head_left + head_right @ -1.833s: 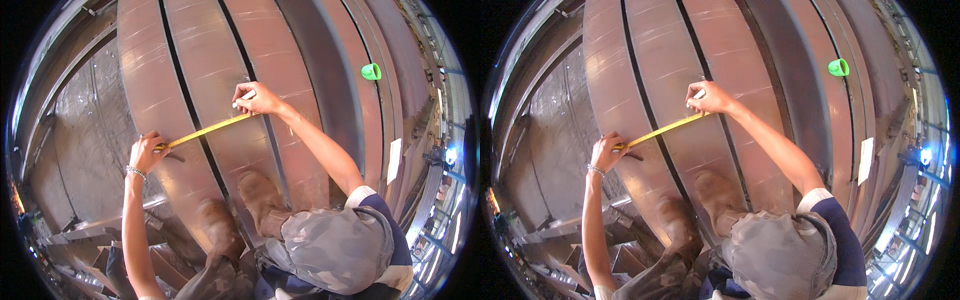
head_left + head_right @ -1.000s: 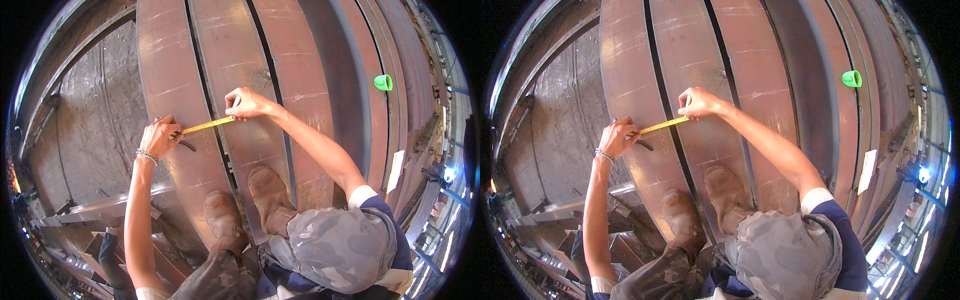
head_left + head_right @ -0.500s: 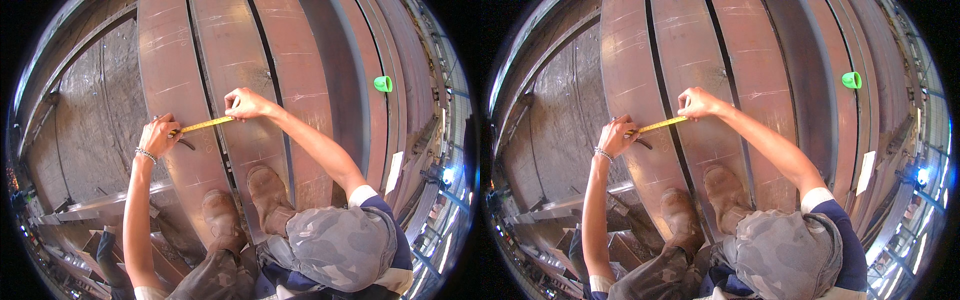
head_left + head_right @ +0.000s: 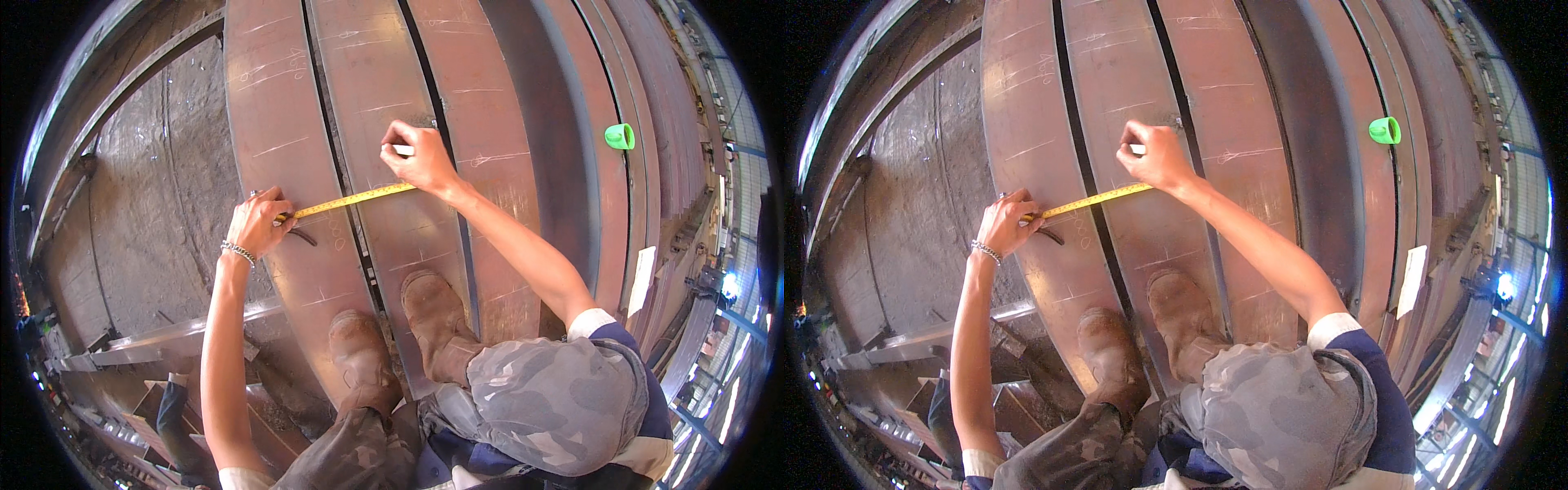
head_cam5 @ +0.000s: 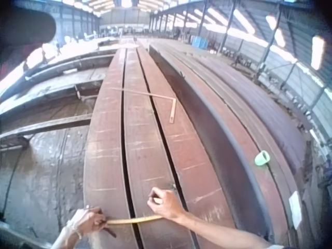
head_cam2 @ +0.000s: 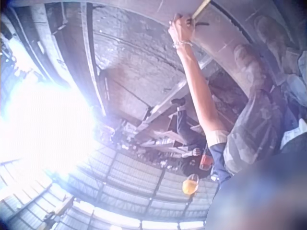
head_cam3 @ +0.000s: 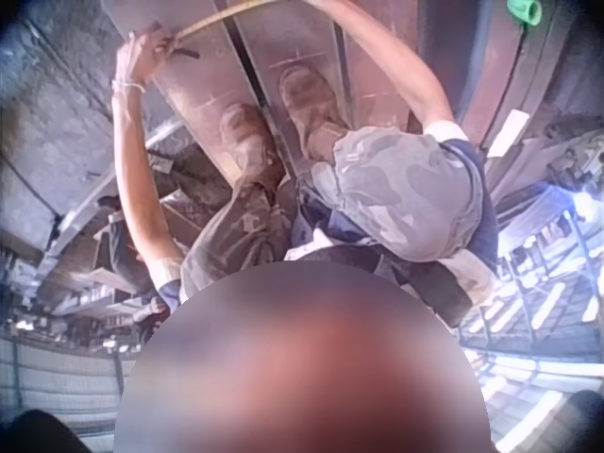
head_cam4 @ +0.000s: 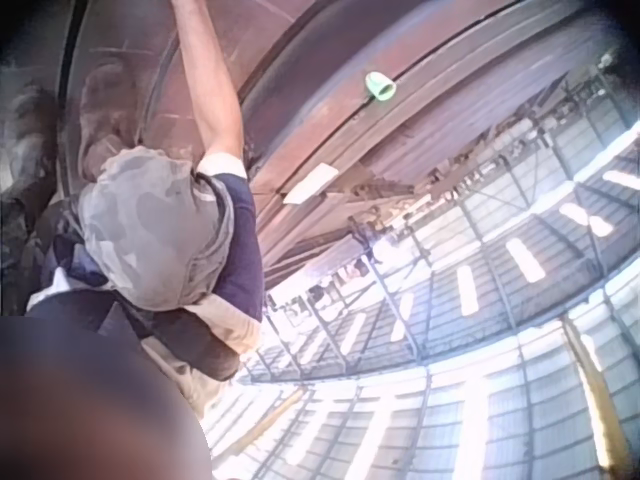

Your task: The person uses a tape measure and a white marker to measure and mark multiple large metal sheets. They repeatedly extend the tape measure, align it along the sheet surface, and make marks at measured intervals.

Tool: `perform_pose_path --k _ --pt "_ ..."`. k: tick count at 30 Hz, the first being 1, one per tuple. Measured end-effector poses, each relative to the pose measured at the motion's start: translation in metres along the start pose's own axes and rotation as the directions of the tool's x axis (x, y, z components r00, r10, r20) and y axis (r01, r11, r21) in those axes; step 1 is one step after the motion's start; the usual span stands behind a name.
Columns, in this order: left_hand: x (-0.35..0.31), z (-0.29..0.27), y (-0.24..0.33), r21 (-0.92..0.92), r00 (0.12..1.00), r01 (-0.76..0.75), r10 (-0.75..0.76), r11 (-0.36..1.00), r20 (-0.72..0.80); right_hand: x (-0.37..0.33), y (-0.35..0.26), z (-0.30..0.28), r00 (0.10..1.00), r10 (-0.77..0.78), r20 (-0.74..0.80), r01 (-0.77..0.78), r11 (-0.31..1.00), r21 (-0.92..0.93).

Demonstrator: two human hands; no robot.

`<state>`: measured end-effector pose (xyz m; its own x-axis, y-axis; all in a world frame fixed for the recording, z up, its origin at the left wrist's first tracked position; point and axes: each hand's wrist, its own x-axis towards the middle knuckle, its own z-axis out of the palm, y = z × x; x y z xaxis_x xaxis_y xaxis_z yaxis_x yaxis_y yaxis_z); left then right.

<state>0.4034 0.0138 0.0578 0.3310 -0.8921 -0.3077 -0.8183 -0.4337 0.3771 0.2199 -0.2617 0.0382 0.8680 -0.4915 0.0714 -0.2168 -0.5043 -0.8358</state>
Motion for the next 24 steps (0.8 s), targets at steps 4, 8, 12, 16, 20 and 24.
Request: perform_pose_path --k 4,8,12,16,20,24 --pt "-0.001 0.004 -0.003 -0.019 1.0 -0.02 0.02 1.0 -0.023 -0.024 0.019 -0.034 0.949 0.196 -0.249 -0.145 0.967 0.209" --pt "-0.002 0.004 -0.003 0.014 0.997 -0.05 0.051 0.999 -0.062 -0.085 0.048 -0.092 0.781 0.391 -0.488 -0.31 0.92 0.242" --pt "0.004 -0.004 0.002 -0.001 0.993 -0.07 0.07 0.998 -0.094 -0.178 0.071 -0.143 0.642 0.479 -0.598 -0.543 0.835 0.086" --pt "0.01 -0.009 0.011 -0.022 0.972 -0.122 0.115 0.992 -0.204 -0.265 0.078 -0.159 0.517 0.559 -0.648 -0.706 0.707 0.047" --pt "0.017 -0.012 0.018 -0.043 0.966 -0.163 0.15 0.986 -0.212 -0.31 0.077 -0.148 0.463 0.515 -0.721 -0.784 0.617 -0.063" --pt "0.026 -0.003 0.041 -0.151 0.957 -0.257 0.23 0.955 -0.177 -0.333 0.071 -0.147 0.473 0.521 -0.71 -0.836 0.521 -0.174"
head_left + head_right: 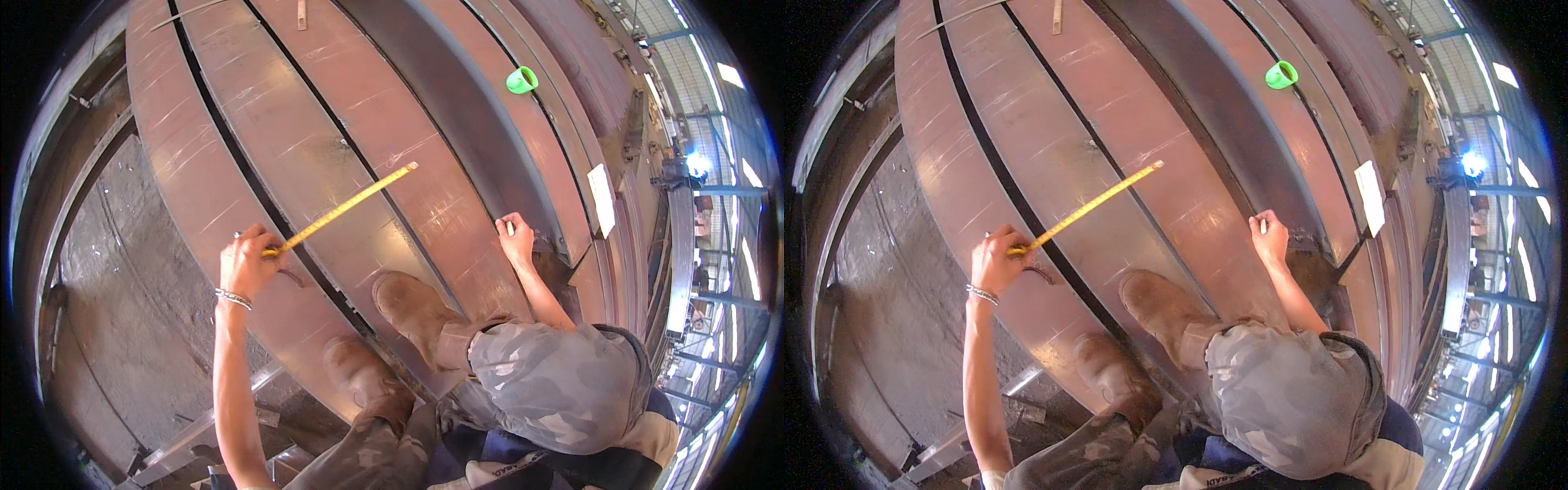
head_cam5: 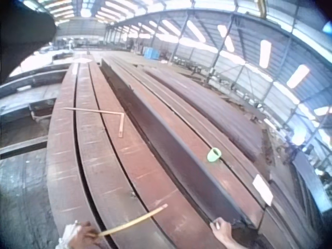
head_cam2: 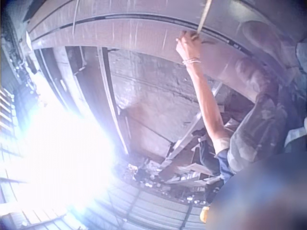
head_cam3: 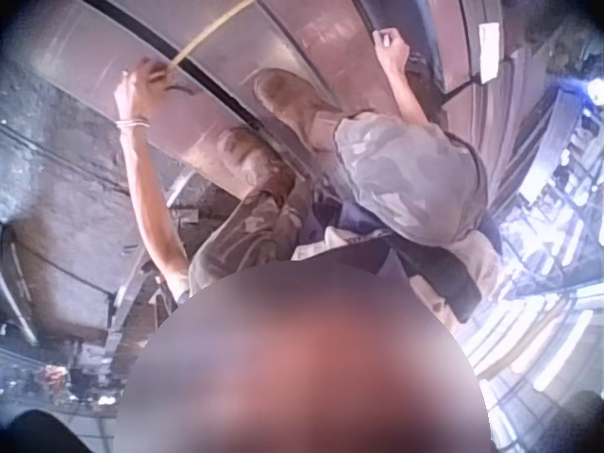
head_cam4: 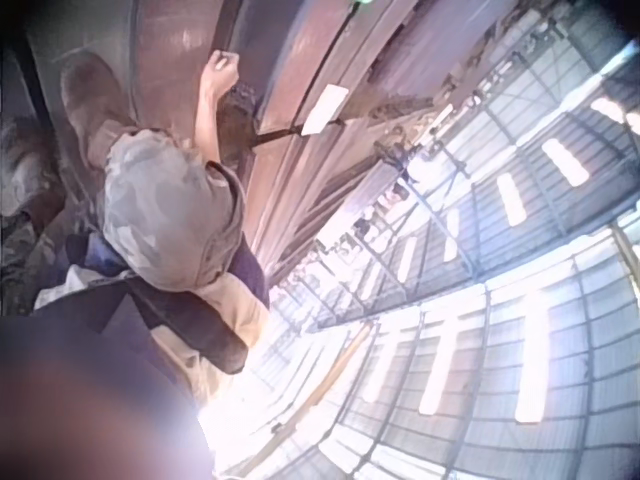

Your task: The person uses a tape measure and a white marker to measure and mark multiple large metal sheets. They repeatedly extend the tape measure, align it along the sheet surface, and make marks at measured intervals.

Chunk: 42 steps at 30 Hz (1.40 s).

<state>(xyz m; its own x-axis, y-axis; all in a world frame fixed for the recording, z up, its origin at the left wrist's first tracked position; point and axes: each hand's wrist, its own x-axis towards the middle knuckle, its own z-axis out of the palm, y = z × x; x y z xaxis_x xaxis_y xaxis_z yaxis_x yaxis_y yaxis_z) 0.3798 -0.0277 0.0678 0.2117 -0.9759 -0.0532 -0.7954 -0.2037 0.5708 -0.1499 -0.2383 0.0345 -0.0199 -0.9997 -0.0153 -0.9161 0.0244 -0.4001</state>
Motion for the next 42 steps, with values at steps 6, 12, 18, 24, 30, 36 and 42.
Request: perform_pose_path --k 6,12,18,24,30,36,42 --pt "0.009 0.036 0.035 -0.033 0.995 -0.044 0.047 0.998 0.093 0.0 0.021 -0.006 0.998 -0.014 0.064 0.022 0.994 -0.112" --pt "0.014 0.041 0.04 -0.04 0.996 -0.018 0.021 0.999 0.09 0.015 0.029 -0.003 0.958 0.148 0.245 -0.147 0.989 -0.02" --pt "0.03 0.027 0.038 0.02 0.996 -0.058 0.057 0.998 0.066 0.025 0.022 -0.006 0.913 0.223 0.341 -0.252 0.967 0.044" --pt "0.062 -0.001 0.048 0.074 0.992 -0.103 0.097 0.992 0.081 0.032 0.033 0.006 0.922 0.24 0.302 -0.195 0.965 -0.173" --pt "0.07 -0.031 0.051 0.107 0.986 -0.145 0.134 0.984 0.099 0.041 0.049 0.013 0.921 0.215 0.326 -0.14 0.961 -0.239" --pt "0.08 -0.051 0.059 0.149 0.986 -0.108 0.087 0.983 0.141 0.037 0.042 0.0 0.894 0.161 0.419 -0.079 0.975 -0.206" --pt "0.101 -0.023 0.076 0.088 0.981 -0.082 0.065 0.993 0.183 0.042 0.034 -0.01 0.851 0.132 0.508 -0.136 0.99 -0.029"
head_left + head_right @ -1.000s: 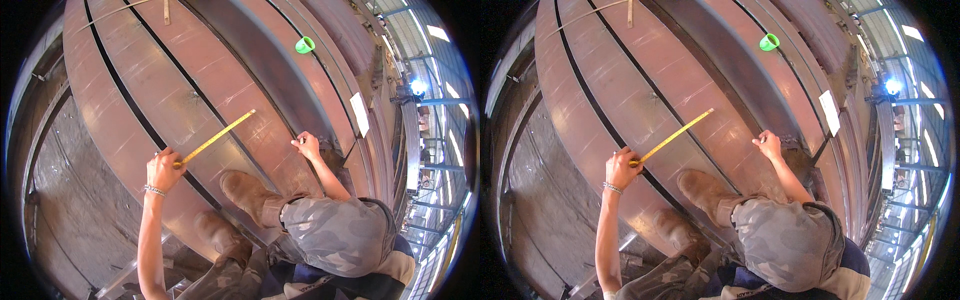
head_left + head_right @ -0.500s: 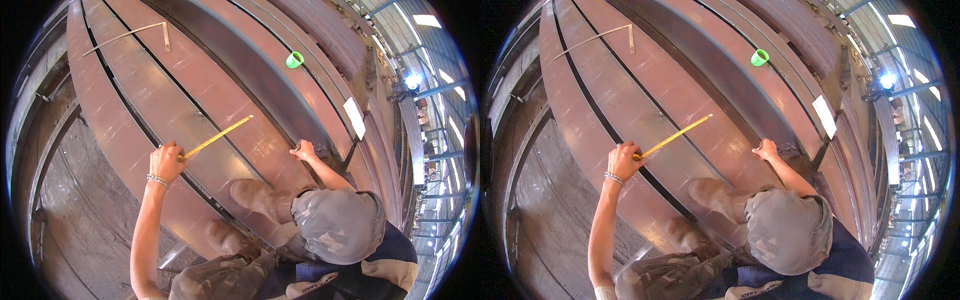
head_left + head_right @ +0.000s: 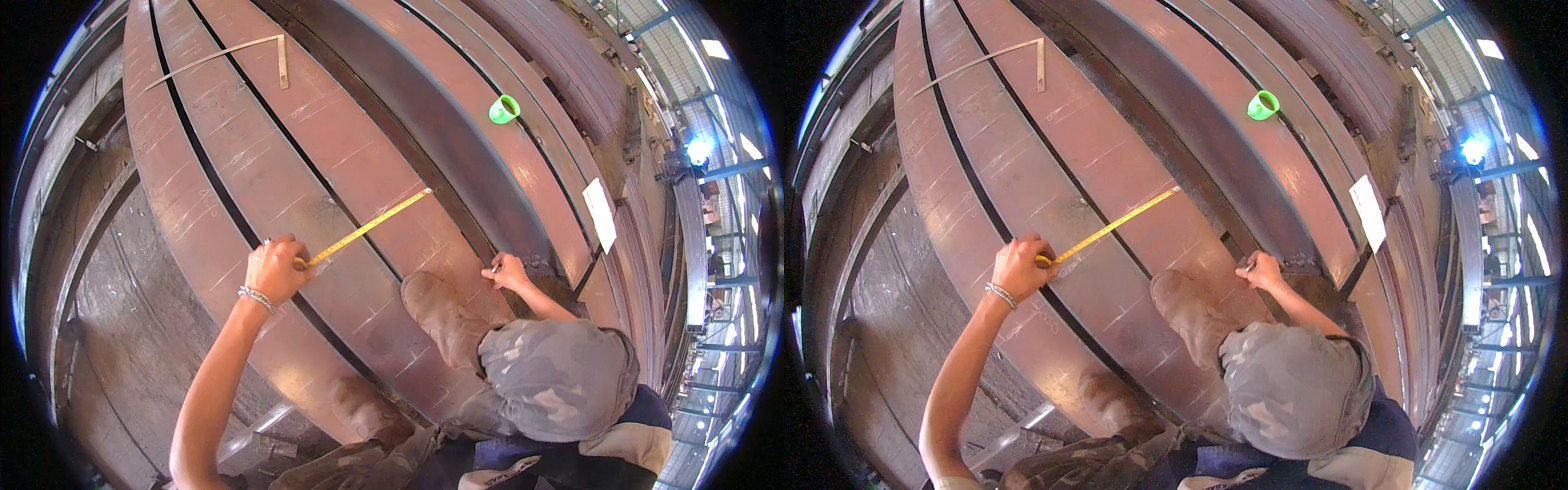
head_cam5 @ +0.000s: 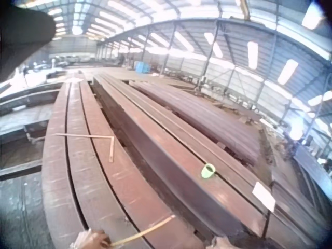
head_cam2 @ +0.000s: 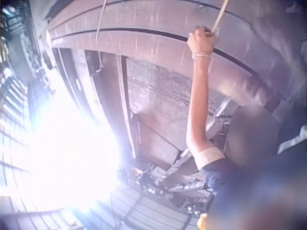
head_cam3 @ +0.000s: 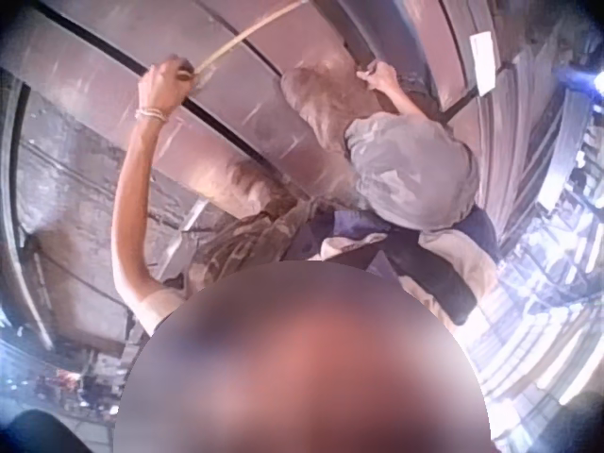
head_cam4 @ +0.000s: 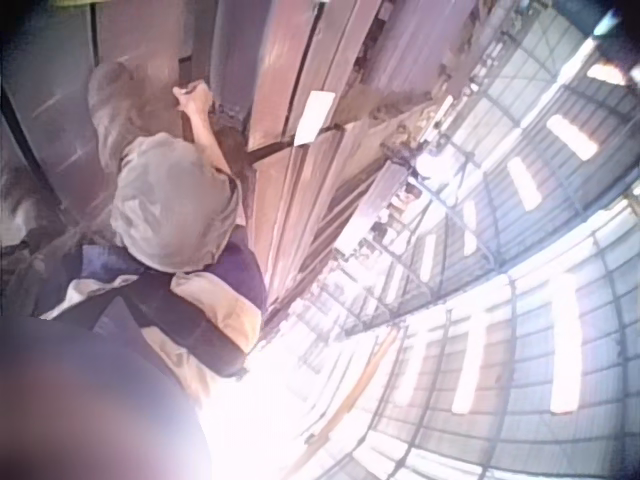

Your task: The person uses a tape measure and a white marker to measure and mark multiple large metal sheets. They repeatedly extend the tape measure, align it along the sheet surface, and make marks at measured intervals.

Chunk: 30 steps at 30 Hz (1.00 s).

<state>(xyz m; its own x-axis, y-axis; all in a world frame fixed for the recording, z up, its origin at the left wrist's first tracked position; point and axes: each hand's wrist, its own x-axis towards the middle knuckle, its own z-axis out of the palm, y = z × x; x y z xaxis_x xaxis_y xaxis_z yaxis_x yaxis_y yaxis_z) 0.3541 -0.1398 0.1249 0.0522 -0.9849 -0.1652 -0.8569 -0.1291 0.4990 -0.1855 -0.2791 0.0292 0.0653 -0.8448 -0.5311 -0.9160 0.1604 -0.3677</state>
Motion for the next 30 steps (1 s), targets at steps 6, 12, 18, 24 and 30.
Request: perform_pose_path --k 6,12,18,24,30 --pt "0.006 0.078 0.027 -0.119 0.987 0.103 -0.117 0.988 -0.11 -0.005 -0.007 -0.007 0.999 0.001 0.035 0.0 1.0 -0.024" --pt "-0.013 0.116 0.023 -0.095 0.972 0.164 -0.177 0.982 -0.152 -0.007 -0.024 -0.008 0.988 -0.149 -0.041 0.144 0.985 -0.098" --pt "-0.015 0.116 0.011 -0.048 0.964 0.17 -0.176 0.984 -0.199 0.005 -0.085 -0.005 0.982 -0.113 -0.153 0.167 0.895 0.413" --pt "-0.014 0.116 0.01 -0.032 0.963 0.189 -0.191 0.981 -0.188 0.018 -0.137 -0.009 0.955 -0.222 -0.195 0.293 0.787 0.542" --pt "-0.007 0.108 0.006 -0.02 0.978 0.107 -0.108 0.994 -0.177 0.028 -0.145 -0.008 0.967 -0.213 -0.141 0.255 0.761 0.596"
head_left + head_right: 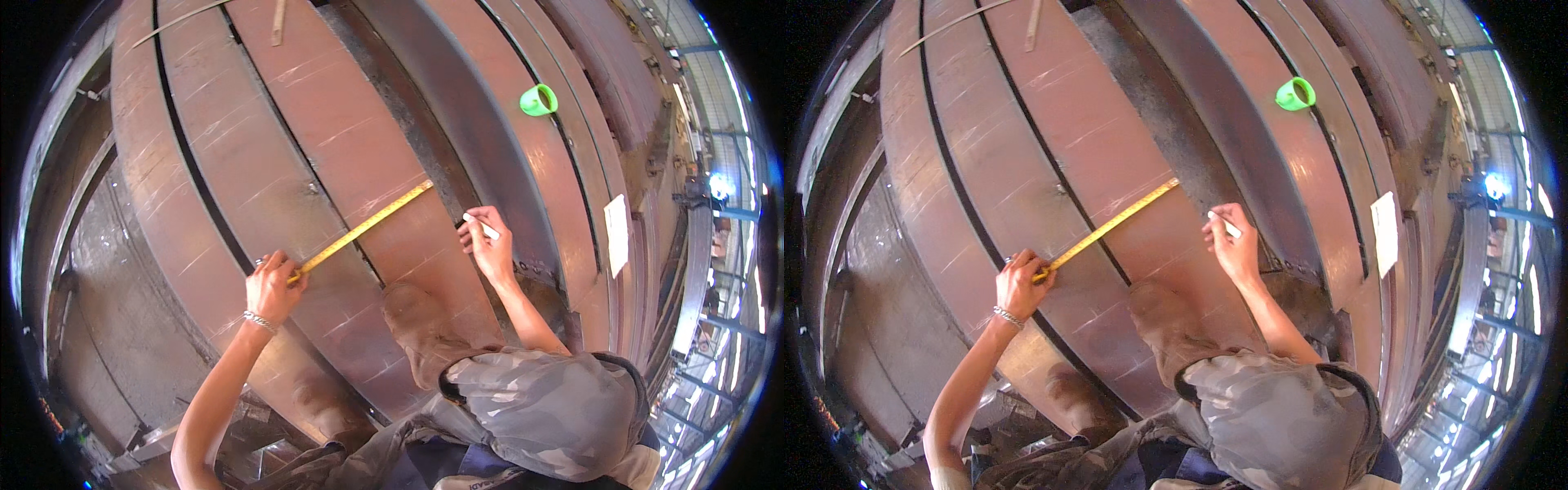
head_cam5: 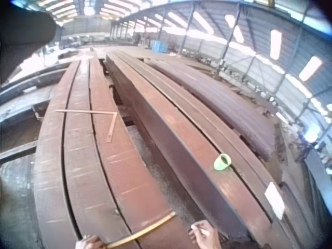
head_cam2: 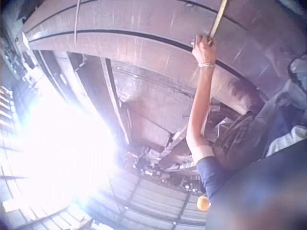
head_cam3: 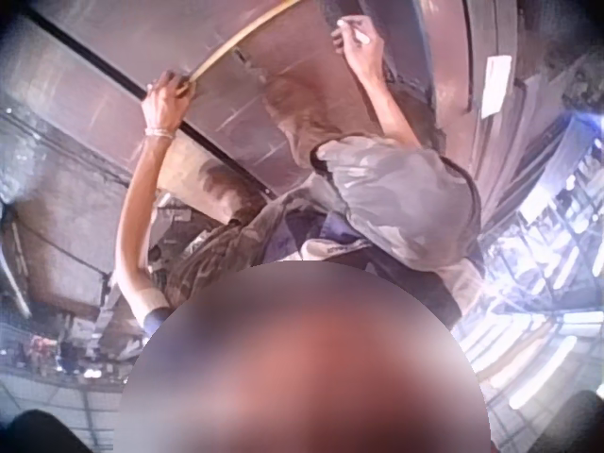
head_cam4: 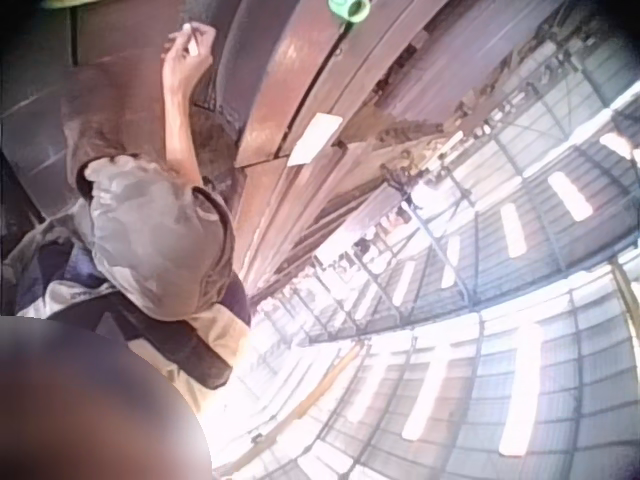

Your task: The person uses a tape measure and a white marker to measure and mark multiple large metal sheets. They repeatedly extend the tape measure, align it along the sheet surface, and make marks at measured intervals.

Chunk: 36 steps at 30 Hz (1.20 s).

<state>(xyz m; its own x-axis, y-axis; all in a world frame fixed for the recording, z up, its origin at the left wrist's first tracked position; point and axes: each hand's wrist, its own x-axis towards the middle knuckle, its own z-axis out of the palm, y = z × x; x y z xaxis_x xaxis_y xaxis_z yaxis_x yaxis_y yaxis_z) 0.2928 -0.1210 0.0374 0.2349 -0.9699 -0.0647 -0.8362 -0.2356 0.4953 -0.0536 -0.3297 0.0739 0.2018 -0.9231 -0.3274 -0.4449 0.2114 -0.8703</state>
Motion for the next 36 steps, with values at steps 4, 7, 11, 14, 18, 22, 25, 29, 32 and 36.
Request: perform_pose_path --k 4,7,11,14,18,22,25,29,32,36 --pt "0.007 -0.006 -0.002 -0.003 1.0 0.019 -0.019 1.0 0.001 0.0 0.002 0.003 1.0 -0.005 0.01 0.005 0.999 0.032" --pt "0.01 -0.007 -0.002 0.008 1.0 0.025 -0.025 1.0 -0.009 -0.002 0.003 0.002 1.0 0.021 0.011 -0.021 1.0 0.023" --pt "0.01 -0.006 -0.001 0.001 1.0 0.016 -0.016 1.0 -0.008 -0.001 0.005 0.001 0.999 0.037 0.013 -0.037 0.999 0.025" --pt "0.009 -0.006 -0.002 -0.003 1.0 0.02 -0.02 1.0 -0.014 -0.001 0.005 0.002 0.999 0.037 0.019 -0.038 0.999 0.01" --pt "0.012 -0.005 -0.002 -0.011 0.999 0.037 -0.037 0.999 -0.02 -0.003 0.005 0.004 0.999 0.039 0.019 -0.04 0.999 0.019" --pt "0.014 -0.006 -0.004 0.012 0.999 0.02 -0.02 1.0 -0.035 -0.004 0.006 0.003 0.999 0.031 0.027 -0.032 0.999 0.021" --pt "0.015 -0.006 -0.004 0.017 0.998 0.012 -0.011 1.0 -0.058 -0.005 0.007 0.002 0.999 0.04 0.024 -0.041 0.999 0.029" --pt "0.015 -0.006 -0.004 0.011 0.998 -0.001 0.002 1.0 -0.057 -0.001 0.006 0.002 0.999 0.018 0.041 -0.02 0.999 0.033" --pt "0.015 -0.006 -0.004 0.008 0.998 0.0 0.001 1.0 -0.057 0.009 -0.001 0.003 0.998 -0.033 0.059 0.031 0.999 0.031" --pt "0.015 -0.006 -0.004 0.016 0.999 0.011 -0.01 1.0 -0.03 0.029 -0.018 0.01 0.989 -0.094 0.111 0.093 0.996 0.017"
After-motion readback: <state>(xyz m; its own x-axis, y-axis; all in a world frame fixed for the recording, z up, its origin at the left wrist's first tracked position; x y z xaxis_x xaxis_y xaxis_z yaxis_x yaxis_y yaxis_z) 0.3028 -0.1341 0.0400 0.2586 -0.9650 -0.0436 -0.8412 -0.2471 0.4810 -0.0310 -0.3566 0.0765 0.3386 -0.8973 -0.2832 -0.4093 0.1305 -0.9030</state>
